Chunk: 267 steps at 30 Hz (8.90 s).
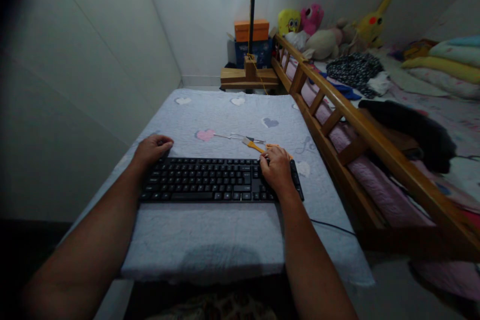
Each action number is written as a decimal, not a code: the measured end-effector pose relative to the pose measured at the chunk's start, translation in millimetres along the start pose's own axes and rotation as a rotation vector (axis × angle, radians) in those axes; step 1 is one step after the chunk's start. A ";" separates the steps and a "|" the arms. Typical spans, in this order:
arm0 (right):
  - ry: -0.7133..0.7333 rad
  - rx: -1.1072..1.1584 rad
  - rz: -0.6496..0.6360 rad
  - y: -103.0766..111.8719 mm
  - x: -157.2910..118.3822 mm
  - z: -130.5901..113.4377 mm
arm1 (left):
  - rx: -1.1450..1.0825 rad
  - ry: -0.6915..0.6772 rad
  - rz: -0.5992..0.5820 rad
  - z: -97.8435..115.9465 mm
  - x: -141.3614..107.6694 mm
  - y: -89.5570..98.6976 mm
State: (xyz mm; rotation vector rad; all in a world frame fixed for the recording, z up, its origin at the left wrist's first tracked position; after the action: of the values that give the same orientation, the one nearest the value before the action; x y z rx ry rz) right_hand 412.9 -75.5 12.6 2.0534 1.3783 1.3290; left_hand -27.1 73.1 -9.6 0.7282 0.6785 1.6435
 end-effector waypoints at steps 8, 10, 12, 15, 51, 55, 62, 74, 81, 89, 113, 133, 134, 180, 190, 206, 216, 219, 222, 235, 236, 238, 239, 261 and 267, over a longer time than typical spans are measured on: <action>-0.005 0.010 -0.015 0.3 0.8 -0.3 | 0.004 -0.008 0.002 0.9 -0.1 0.5; -0.010 0.015 -0.016 0.6 0.8 -0.4 | 0.005 -0.010 -0.004 0.1 0.1 -0.4; -0.013 0.019 -0.013 1.1 0.8 -0.6 | 0.008 -0.010 -0.005 -0.7 0.3 -0.9; -0.010 0.025 -0.010 1.9 0.8 -1.6 | 0.010 -0.021 0.003 -0.5 0.0 -0.5; 0.031 0.061 -0.063 -9.2 0.7 -6.8 | 0.007 -0.038 -0.007 -0.1 0.8 -0.4; 0.038 0.068 -0.070 -7.8 0.7 -9.9 | 0.007 -0.036 -0.009 -1.4 0.3 -1.1; 0.048 0.065 -0.097 -6.2 0.2 -13.7 | 0.006 -0.012 0.002 3.4 -1.8 1.6; 0.058 0.065 -0.107 -2.0 -0.7 -14.0 | 0.011 -0.020 -0.002 0.3 -0.5 0.8; 0.047 0.074 -0.098 -0.1 -2.1 -12.6 | 0.020 -0.040 0.001 0.2 1.6 0.8; 0.060 0.078 -0.132 -3.6 -1.8 -15.0 | 0.018 -0.034 0.003 -5.3 3.7 -2.1; 0.036 0.116 -0.045 9.6 0.0 -4.8 | 0.005 -0.042 -0.001 -8.4 6.1 -4.8; 0.009 0.090 -0.075 9.1 0.7 -5.6 | 0.006 -0.020 0.003 -5.5 3.5 -2.7; 0.010 0.091 -0.074 9.3 0.7 -6.0 | 0.001 -0.021 0.004 -4.6 2.9 -2.3; -0.007 0.107 -0.046 8.9 0.5 -2.7 | 0.015 -0.029 -0.011 -1.9 2.9 -2.1; 0.005 0.102 -0.052 10.2 0.7 -5.9 | 0.020 -0.030 -0.007 0.4 1.6 -0.8; 0.022 0.099 -0.046 10.1 0.3 -6.6 | 0.002 -0.013 0.000 1.8 -0.1 0.1; 0.016 0.124 -0.040 9.6 0.2 -4.1 | -0.004 -0.025 -0.005 -2.2 1.6 -1.8; 0.012 0.119 -0.034 9.4 0.0 -3.6 | -0.011 -0.027 -0.012 -3.7 2.5 -3.0; 0.010 0.111 -0.036 8.7 0.0 -2.6 | -0.012 -0.032 -0.002 -3.8 2.9 -2.6; 0.011 0.092 -0.034 6.5 -0.1 0.5 | -0.004 -0.054 -0.015 -4.7 2.4 -3.8; 0.011 0.092 -0.037 6.4 -0.2 0.5 | -0.004 -0.050 -0.016 -5.1 2.6 -3.9; 0.013 0.094 -0.042 6.6 -0.4 0.0 | 0.000 -0.046 -0.016 -5.1 2.8 -3.8; 0.014 0.095 -0.043 6.9 -0.5 -0.5 | 0.003 -0.043 -0.014 -4.9 2.9 -3.5; 0.013 0.111 -0.045 10.5 -0.8 -5.9 | 0.010 -0.022 -0.009 4.4 -0.5 1.4; 0.011 0.119 -0.038 10.2 -0.4 -5.3 | 0.011 -0.022 -0.010 1.6 -0.4 0.3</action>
State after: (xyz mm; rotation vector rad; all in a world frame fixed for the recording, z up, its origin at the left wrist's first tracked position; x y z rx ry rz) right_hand 413.9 -81.8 22.1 2.0865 1.5279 1.2728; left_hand -26.0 72.7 -8.4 0.7482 0.6750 1.6217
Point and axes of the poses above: each hand's wrist, its own x-axis towards the middle knuckle, its own y-axis out of the back of the hand, z = x × y, the point moved 7 cm from there along x, towards the middle knuckle, and after that the axes turned 4 degrees about z, right-handed, at the moved point
